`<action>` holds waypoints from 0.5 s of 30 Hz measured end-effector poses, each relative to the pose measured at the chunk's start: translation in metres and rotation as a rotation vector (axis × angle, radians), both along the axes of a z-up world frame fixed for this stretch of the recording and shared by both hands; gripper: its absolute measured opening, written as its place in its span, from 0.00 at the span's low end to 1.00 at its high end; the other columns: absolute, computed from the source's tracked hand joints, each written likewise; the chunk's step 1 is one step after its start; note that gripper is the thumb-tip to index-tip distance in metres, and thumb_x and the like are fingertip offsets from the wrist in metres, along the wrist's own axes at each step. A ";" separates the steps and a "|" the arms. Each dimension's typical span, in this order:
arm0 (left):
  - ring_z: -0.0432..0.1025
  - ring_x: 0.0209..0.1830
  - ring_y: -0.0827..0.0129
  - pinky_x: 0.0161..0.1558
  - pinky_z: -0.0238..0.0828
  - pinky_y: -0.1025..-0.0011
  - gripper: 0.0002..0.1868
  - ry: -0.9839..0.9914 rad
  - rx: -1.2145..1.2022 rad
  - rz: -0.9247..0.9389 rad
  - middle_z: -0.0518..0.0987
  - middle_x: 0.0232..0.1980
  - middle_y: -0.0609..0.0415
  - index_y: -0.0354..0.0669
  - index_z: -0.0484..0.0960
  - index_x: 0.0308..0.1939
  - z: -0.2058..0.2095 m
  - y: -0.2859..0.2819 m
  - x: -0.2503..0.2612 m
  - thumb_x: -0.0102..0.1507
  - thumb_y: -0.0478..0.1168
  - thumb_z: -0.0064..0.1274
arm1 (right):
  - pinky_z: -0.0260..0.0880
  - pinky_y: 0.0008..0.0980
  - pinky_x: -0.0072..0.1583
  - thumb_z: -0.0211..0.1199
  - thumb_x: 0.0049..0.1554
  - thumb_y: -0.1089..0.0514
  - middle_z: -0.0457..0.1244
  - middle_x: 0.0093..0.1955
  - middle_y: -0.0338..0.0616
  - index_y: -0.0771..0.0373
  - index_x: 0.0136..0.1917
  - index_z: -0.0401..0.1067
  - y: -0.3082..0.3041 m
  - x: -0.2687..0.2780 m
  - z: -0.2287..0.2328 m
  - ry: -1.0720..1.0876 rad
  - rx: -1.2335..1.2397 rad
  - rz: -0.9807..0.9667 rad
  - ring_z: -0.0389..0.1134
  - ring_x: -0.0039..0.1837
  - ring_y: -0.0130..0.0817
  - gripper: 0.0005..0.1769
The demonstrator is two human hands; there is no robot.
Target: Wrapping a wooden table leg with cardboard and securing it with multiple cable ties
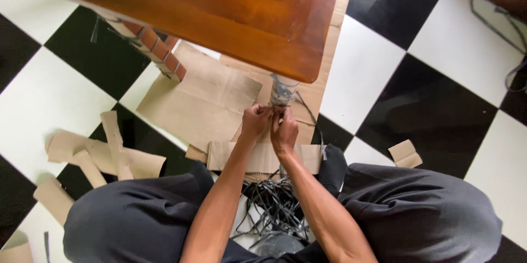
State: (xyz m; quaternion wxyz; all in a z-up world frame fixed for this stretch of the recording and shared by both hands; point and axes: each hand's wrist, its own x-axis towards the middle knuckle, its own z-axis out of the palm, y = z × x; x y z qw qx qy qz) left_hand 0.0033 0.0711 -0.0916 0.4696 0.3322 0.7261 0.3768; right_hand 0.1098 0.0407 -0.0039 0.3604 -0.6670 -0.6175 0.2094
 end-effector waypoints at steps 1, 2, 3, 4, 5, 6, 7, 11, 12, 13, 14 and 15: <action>0.78 0.35 0.65 0.44 0.73 0.64 0.14 -0.001 0.010 -0.005 0.83 0.28 0.57 0.54 0.88 0.32 0.006 -0.001 0.002 0.53 0.55 0.60 | 0.75 0.52 0.43 0.59 0.62 0.55 0.70 0.38 0.48 0.53 0.47 0.66 0.000 0.001 0.003 -0.001 0.010 -0.005 0.74 0.41 0.51 0.03; 0.77 0.34 0.67 0.44 0.72 0.66 0.13 -0.002 0.002 0.006 0.82 0.27 0.58 0.54 0.87 0.31 0.012 -0.001 0.002 0.53 0.55 0.60 | 0.75 0.49 0.42 0.59 0.62 0.56 0.69 0.38 0.47 0.53 0.47 0.67 0.000 0.001 0.006 -0.019 0.039 0.010 0.74 0.42 0.51 0.02; 0.76 0.34 0.69 0.44 0.72 0.67 0.12 -0.002 -0.005 0.017 0.82 0.26 0.59 0.54 0.87 0.30 0.018 -0.002 0.003 0.53 0.55 0.60 | 0.74 0.46 0.41 0.59 0.61 0.58 0.69 0.38 0.46 0.53 0.46 0.67 -0.001 0.000 0.009 -0.036 0.069 0.025 0.73 0.42 0.50 0.02; 0.76 0.34 0.69 0.44 0.72 0.67 0.12 -0.001 0.003 0.013 0.82 0.26 0.59 0.54 0.87 0.30 0.024 -0.003 0.004 0.53 0.55 0.60 | 0.74 0.46 0.41 0.59 0.61 0.58 0.69 0.38 0.46 0.53 0.46 0.67 -0.001 0.000 0.012 -0.035 0.076 0.022 0.73 0.42 0.50 0.02; 0.78 0.36 0.66 0.44 0.73 0.66 0.11 0.025 -0.021 0.011 0.82 0.28 0.58 0.55 0.87 0.31 0.031 -0.004 0.006 0.53 0.54 0.60 | 0.74 0.47 0.42 0.59 0.60 0.57 0.67 0.37 0.46 0.52 0.45 0.67 -0.002 -0.001 0.014 -0.068 0.094 0.024 0.73 0.43 0.50 0.02; 0.80 0.38 0.63 0.45 0.74 0.65 0.11 0.050 -0.044 0.009 0.83 0.29 0.57 0.56 0.87 0.31 0.037 -0.005 0.008 0.52 0.53 0.60 | 0.74 0.47 0.43 0.59 0.59 0.57 0.66 0.37 0.46 0.52 0.44 0.67 -0.002 -0.002 0.016 -0.102 0.113 0.027 0.72 0.43 0.49 0.03; 0.80 0.38 0.63 0.45 0.74 0.65 0.11 0.051 -0.036 0.007 0.83 0.29 0.57 0.56 0.87 0.31 0.049 -0.005 0.009 0.52 0.53 0.60 | 0.74 0.47 0.43 0.59 0.59 0.57 0.66 0.37 0.46 0.52 0.44 0.67 0.000 -0.001 0.015 -0.101 0.121 0.024 0.72 0.43 0.49 0.03; 0.80 0.43 0.51 0.49 0.75 0.56 0.12 0.208 0.065 -0.063 0.83 0.35 0.51 0.49 0.86 0.33 0.088 -0.009 0.011 0.53 0.49 0.58 | 0.74 0.45 0.47 0.60 0.54 0.64 0.66 0.41 0.44 0.53 0.45 0.69 0.000 0.001 0.012 -0.120 0.130 0.058 0.72 0.47 0.48 0.07; 0.80 0.44 0.50 0.51 0.76 0.54 0.10 0.280 0.160 -0.099 0.82 0.39 0.50 0.46 0.84 0.32 0.096 -0.011 0.010 0.53 0.47 0.57 | 0.74 0.46 0.48 0.60 0.52 0.66 0.66 0.42 0.45 0.54 0.46 0.69 -0.001 0.001 0.011 -0.119 0.128 0.064 0.71 0.48 0.48 0.10; 0.80 0.44 0.50 0.51 0.76 0.54 0.10 0.281 0.164 -0.101 0.82 0.39 0.50 0.46 0.84 0.32 0.094 -0.011 0.011 0.53 0.47 0.57 | 0.74 0.46 0.48 0.60 0.52 0.66 0.66 0.42 0.45 0.54 0.46 0.69 0.000 0.002 0.009 -0.118 0.131 0.062 0.71 0.48 0.48 0.10; 0.79 0.45 0.49 0.52 0.76 0.53 0.10 0.278 0.205 -0.114 0.81 0.38 0.49 0.46 0.83 0.32 0.092 -0.012 0.011 0.53 0.46 0.57 | 0.74 0.46 0.49 0.61 0.51 0.66 0.66 0.43 0.44 0.53 0.47 0.70 0.000 0.003 0.007 -0.101 0.124 0.077 0.71 0.49 0.48 0.11; 0.79 0.46 0.48 0.52 0.76 0.51 0.10 0.276 0.247 -0.126 0.80 0.38 0.49 0.46 0.83 0.32 0.090 -0.013 0.012 0.54 0.46 0.57 | 0.74 0.46 0.50 0.61 0.51 0.66 0.66 0.44 0.43 0.53 0.48 0.70 0.000 0.003 0.005 -0.083 0.117 0.091 0.71 0.49 0.48 0.12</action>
